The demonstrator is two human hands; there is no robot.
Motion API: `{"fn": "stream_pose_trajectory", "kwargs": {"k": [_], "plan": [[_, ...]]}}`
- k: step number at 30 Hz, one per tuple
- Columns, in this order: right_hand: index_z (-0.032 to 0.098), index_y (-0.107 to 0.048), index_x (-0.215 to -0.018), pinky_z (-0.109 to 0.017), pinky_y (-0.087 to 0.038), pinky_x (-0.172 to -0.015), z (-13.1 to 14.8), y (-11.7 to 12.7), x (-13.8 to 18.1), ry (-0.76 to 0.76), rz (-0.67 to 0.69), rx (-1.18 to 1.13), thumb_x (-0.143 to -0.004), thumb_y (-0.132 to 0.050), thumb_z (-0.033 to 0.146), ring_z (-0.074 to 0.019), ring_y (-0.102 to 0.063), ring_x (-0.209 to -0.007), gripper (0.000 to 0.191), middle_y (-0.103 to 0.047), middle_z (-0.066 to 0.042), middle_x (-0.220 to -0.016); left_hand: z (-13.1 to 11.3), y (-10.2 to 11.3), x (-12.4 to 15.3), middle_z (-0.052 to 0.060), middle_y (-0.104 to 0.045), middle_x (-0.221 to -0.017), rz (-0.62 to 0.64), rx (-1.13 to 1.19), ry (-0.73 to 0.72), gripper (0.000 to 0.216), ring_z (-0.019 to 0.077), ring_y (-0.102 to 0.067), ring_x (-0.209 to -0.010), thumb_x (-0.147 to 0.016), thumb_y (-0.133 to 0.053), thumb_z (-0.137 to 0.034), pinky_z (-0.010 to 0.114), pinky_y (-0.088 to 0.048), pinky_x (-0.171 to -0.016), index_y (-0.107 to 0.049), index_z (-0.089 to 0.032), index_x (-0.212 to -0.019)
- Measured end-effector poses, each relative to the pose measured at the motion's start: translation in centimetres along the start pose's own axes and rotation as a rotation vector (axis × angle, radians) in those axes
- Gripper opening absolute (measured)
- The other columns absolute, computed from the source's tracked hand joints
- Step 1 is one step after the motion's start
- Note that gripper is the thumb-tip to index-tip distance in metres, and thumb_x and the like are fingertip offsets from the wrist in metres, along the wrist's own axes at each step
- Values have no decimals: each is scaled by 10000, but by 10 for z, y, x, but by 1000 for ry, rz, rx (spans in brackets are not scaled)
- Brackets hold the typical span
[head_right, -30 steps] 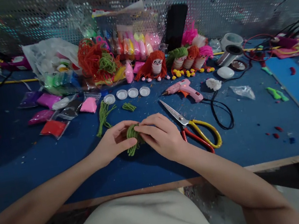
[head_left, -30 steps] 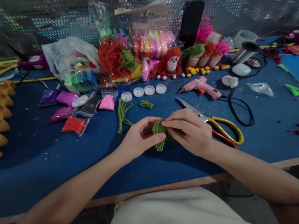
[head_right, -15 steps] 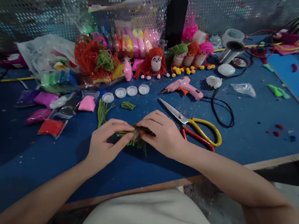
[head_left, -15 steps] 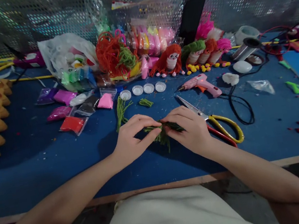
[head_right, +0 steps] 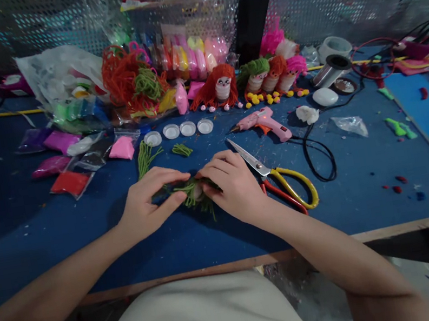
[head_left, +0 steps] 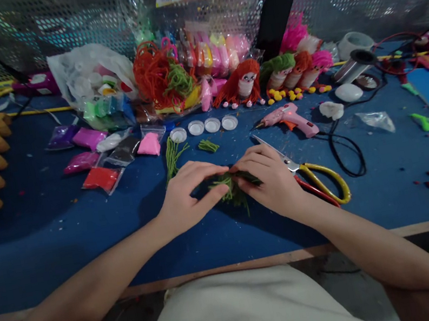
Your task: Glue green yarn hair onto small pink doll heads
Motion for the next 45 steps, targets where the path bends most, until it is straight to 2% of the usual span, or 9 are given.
{"fn": "stream_pose_trajectory", "kwargs": {"k": [5,9,12,15,19,29,34,40,45], "plan": [[205,-700,-937,-438,-547,-830,1,0,0,4,-72,31,-858,-664,116,-253,-650,-905,125,-757,-57,-857,-3,-5,4,62,-772,-905,-61,-228,-292,144,186,-701,-845,-861,-758,-304,321,-547,-812,-749,-208,-968],[204,-681,-921,-397,-555,-764,3,1,1,-16,-96,61,-870,-637,111,-233,-684,-850,115,-750,-55,-850,-3,-7,7,25,-757,-794,-79,-337,-334,102,164,-683,-741,-885,-723,-303,295,-535,-733,-699,-217,-835],[210,-674,-945,-368,-562,-730,6,2,1,-28,-95,60,-889,-620,110,-213,-703,-824,128,-746,-54,-864,-5,-7,7,52,-771,-828,-110,-398,-319,155,196,-703,-777,-880,-720,-353,318,-542,-755,-694,-204,-911],[213,-675,-987,-366,-578,-744,9,2,3,-24,-60,53,-894,-621,98,-214,-717,-853,158,-746,-61,-904,-5,-12,6,84,-793,-963,-72,-459,-255,190,223,-729,-874,-909,-671,-335,343,-553,-840,-696,-191,-1030],[204,-684,-1014,-364,-592,-780,14,1,3,-5,-69,34,-890,-630,79,-214,-724,-876,184,-749,-70,-921,-2,-17,7,66,-794,-950,-44,-453,-155,131,206,-735,-873,-945,-594,-238,325,-550,-859,-704,-187,-997],[231,-670,-1089,-390,-555,-831,20,16,-2,-76,-131,-150,-913,-617,135,-212,-668,-955,207,-670,-84,-1024,3,-10,-3,-16,-729,-698,7,-92,376,73,124,-644,-623,-784,-707,-241,231,-470,-607,-689,-187,-738],[287,-677,-1092,-517,-466,-937,20,23,-2,66,-109,-53,-872,-559,106,-262,-582,-1036,308,-612,-77,-1076,7,-8,-2,-15,-696,-621,79,206,636,128,117,-609,-481,-768,-710,-287,222,-457,-474,-665,-172,-734],[259,-702,-1030,-601,-409,-1007,18,16,3,203,36,103,-814,-627,240,-389,-447,-1258,229,-632,-93,-1188,6,-9,-1,-16,-692,-598,130,228,626,128,108,-610,-467,-777,-699,-280,208,-479,-464,-663,-172,-719],[257,-699,-971,-604,-379,-1081,21,15,1,192,155,-10,-847,-630,239,-359,-454,-1287,144,-647,-90,-1184,5,-10,-1,-4,-712,-627,137,143,574,95,126,-646,-535,-769,-680,-262,212,-495,-491,-683,-174,-733]]}}
Point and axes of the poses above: each hand's wrist, its own x-axis away from the middle knuckle, its own y-axis out of the back of the hand, z = x × y, the point moved 2 cm from there along -x, towards the middle knuckle
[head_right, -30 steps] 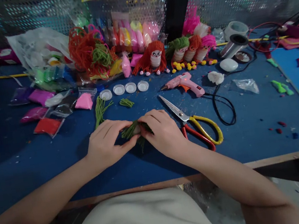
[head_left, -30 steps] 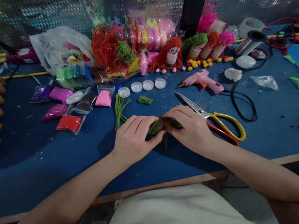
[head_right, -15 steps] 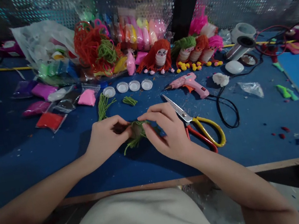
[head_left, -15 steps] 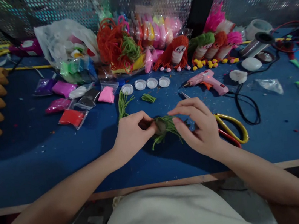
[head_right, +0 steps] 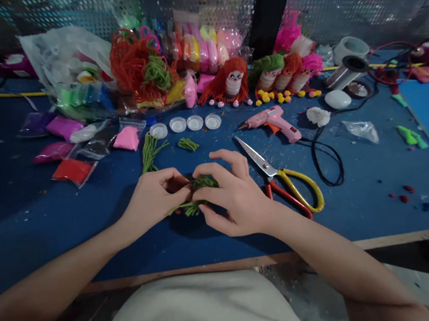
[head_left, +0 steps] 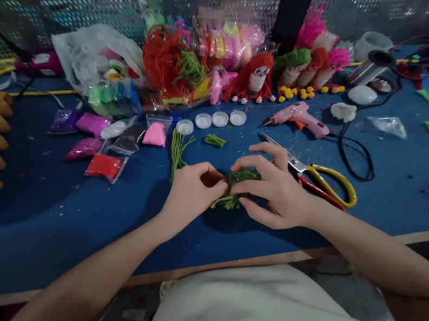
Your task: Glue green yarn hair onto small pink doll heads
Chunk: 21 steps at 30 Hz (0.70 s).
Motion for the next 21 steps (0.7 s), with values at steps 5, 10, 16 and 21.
{"fn": "stream_pose_trajectory", "kwargs": {"k": [5,10,16,21], "plan": [[269,-704,-918,-550,-374,-1132,3,3,-6,-40,22,-149,-889,-677,278,-283,-479,-1248,40,-635,-82,-1125,1,1,0,-10,-708,-630,20,52,32,97,120,-624,-457,-780,-667,-270,230,-515,-454,-667,-179,-747],[287,-722,-905,-523,-368,-1148,5,9,-7,-97,29,-289,-917,-657,267,-262,-469,-1264,69,-631,-64,-1114,4,1,-1,-19,-678,-632,40,166,79,98,115,-607,-451,-783,-687,-266,233,-518,-430,-640,-182,-763],[283,-680,-1077,-532,-393,-1053,4,14,0,-58,-231,-240,-903,-575,167,-269,-548,-1152,233,-620,-75,-1181,5,-6,-7,-19,-606,-647,-54,692,316,179,85,-580,-540,-730,-744,-220,176,-497,-434,-585,-161,-672],[267,-678,-1052,-482,-378,-984,1,12,1,-138,-349,-91,-898,-619,148,-227,-567,-998,203,-606,-44,-1009,0,-9,-6,22,-678,-713,-57,810,394,50,106,-618,-582,-679,-681,-135,175,-483,-422,-644,-136,-713]]}}
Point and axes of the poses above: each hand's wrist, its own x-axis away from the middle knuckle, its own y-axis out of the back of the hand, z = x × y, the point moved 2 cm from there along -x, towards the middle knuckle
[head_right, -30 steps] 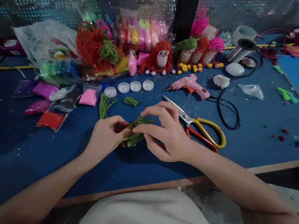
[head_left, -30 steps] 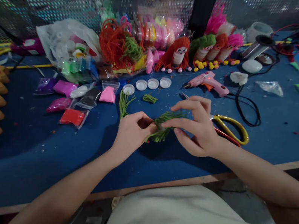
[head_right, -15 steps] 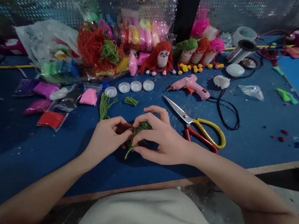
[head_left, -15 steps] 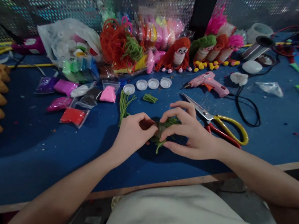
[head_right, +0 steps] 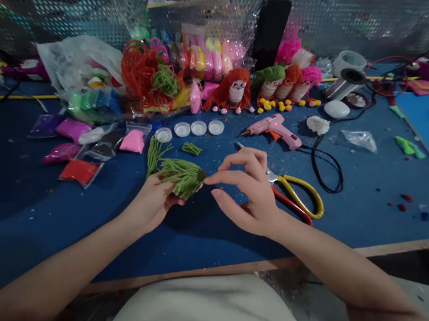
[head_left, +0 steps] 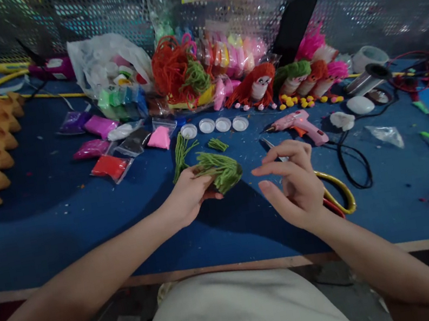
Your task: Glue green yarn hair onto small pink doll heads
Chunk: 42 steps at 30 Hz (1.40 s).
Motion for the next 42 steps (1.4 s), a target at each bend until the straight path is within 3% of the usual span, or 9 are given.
{"fn": "stream_pose_trajectory", "kwargs": {"k": [4,9,15,24,29,34,42], "plan": [[270,-716,-1004,-441,-362,-928,3,-5,-2,73,102,51,-900,-643,142,-222,-518,-978,181,-594,-34,-925,1,0,2,2,-676,-685,85,-80,-55,87,105,-606,-556,-661,-690,-151,190,-497,-425,-684,-139,-746],[219,-709,-1096,-440,-358,-962,0,-7,-2,12,162,62,-927,-618,145,-225,-494,-1014,206,-607,-58,-961,2,0,3,-25,-658,-667,110,-142,-102,130,108,-607,-538,-651,-717,-162,211,-532,-422,-677,-151,-774],[226,-719,-1073,-453,-366,-972,0,-9,-2,8,255,7,-927,-638,180,-235,-477,-1029,173,-618,-61,-972,1,0,3,-22,-652,-643,123,-196,-105,104,108,-599,-529,-655,-714,-165,206,-521,-419,-669,-145,-746],[244,-689,-968,-405,-426,-918,3,-7,0,149,114,45,-868,-708,118,-219,-531,-998,162,-662,-29,-888,7,1,2,-31,-671,-696,119,-139,-158,68,94,-615,-583,-691,-651,-154,181,-514,-493,-667,-158,-757],[239,-678,-1000,-398,-449,-898,5,-7,5,251,106,98,-867,-698,116,-221,-556,-1021,182,-728,-17,-905,8,-1,2,-46,-656,-718,99,-26,-266,186,109,-638,-657,-651,-757,-159,202,-540,-572,-600,-171,-748],[242,-696,-1070,-386,-478,-873,8,0,7,332,113,114,-901,-679,139,-214,-589,-1044,199,-777,-2,-949,11,1,5,-66,-578,-659,189,11,-360,323,95,-593,-650,-714,-839,-244,199,-503,-600,-523,-180,-715],[220,-728,-1079,-397,-466,-901,15,-1,14,316,48,102,-917,-677,152,-216,-595,-1063,183,-784,-6,-928,16,2,8,-28,-625,-784,248,10,-441,386,108,-573,-712,-724,-872,-411,236,-489,-691,-571,-176,-780]]}}
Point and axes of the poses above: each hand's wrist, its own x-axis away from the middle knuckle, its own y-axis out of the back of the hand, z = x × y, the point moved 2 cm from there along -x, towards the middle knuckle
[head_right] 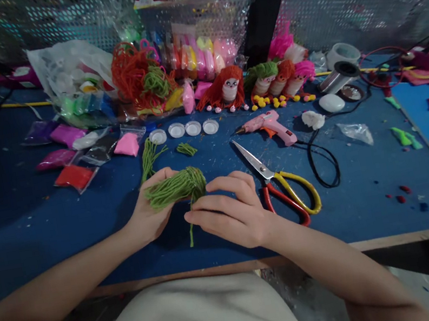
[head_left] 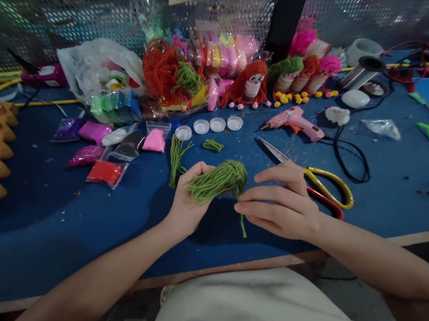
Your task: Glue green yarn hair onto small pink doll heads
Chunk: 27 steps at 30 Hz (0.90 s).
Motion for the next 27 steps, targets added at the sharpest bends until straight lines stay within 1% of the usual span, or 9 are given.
{"fn": "stream_pose_trajectory", "kwargs": {"k": [5,8,10,12,15,18,23,25,27], "plan": [[247,-745,-1067,-393,-458,-926,4,-6,-3,-45,10,74,-881,-728,145,-216,-607,-1085,213,-799,9,-944,1,-4,2,-36,-577,-774,-54,63,39,471,105,-530,-725,-661,-899,-460,224,-468,-692,-521,-188,-730],[305,-738,-1111,-376,-468,-927,4,-7,-2,13,68,99,-855,-760,160,-206,-610,-1121,295,-800,38,-1001,6,-2,5,-30,-580,-789,-126,103,110,581,137,-562,-761,-523,-939,-549,258,-498,-709,-537,-219,-783],[342,-726,-1080,-369,-477,-896,4,-6,-2,17,26,111,-860,-751,171,-197,-635,-1062,280,-793,50,-959,11,1,6,-13,-610,-840,-158,110,129,648,180,-604,-827,-475,-933,-604,310,-535,-761,-543,-246,-850],[329,-697,-1015,-375,-487,-855,3,-5,-4,-71,-81,135,-847,-762,191,-201,-651,-964,227,-769,33,-872,14,3,6,-2,-623,-877,-166,104,121,627,200,-624,-894,-518,-920,-597,339,-547,-819,-539,-260,-885],[283,-634,-984,-400,-485,-817,2,-7,-7,-242,-195,194,-798,-818,266,-228,-649,-899,262,-731,-9,-833,11,0,6,-6,-612,-896,-171,112,113,630,177,-615,-886,-498,-944,-560,306,-540,-825,-515,-248,-838],[266,-620,-1001,-433,-461,-838,0,-10,-8,-315,-187,240,-808,-806,257,-254,-644,-936,268,-743,-25,-863,2,-8,6,-21,-581,-864,-174,111,138,591,132,-575,-798,-552,-931,-524,242,-514,-746,-469,-224,-764],[268,-653,-981,-453,-440,-843,-4,-5,-7,-325,-171,276,-822,-760,144,-270,-653,-952,229,-766,-13,-858,-4,-11,2,-28,-603,-864,-66,58,108,443,106,-559,-758,-631,-907,-287,192,-470,-670,-510,-216,-813],[275,-669,-978,-453,-426,-848,-7,-1,-6,-300,-155,304,-833,-753,143,-267,-657,-952,214,-771,-6,-860,-3,-8,0,-14,-646,-944,-20,67,130,413,116,-595,-806,-630,-871,-177,200,-487,-710,-580,-225,-919],[287,-686,-994,-450,-405,-861,-10,1,-6,-245,-135,323,-854,-745,156,-261,-656,-970,200,-780,2,-876,-3,-6,-1,16,-678,-1038,20,123,193,405,147,-633,-894,-657,-807,-171,233,-513,-775,-635,-228,-1020]]}}
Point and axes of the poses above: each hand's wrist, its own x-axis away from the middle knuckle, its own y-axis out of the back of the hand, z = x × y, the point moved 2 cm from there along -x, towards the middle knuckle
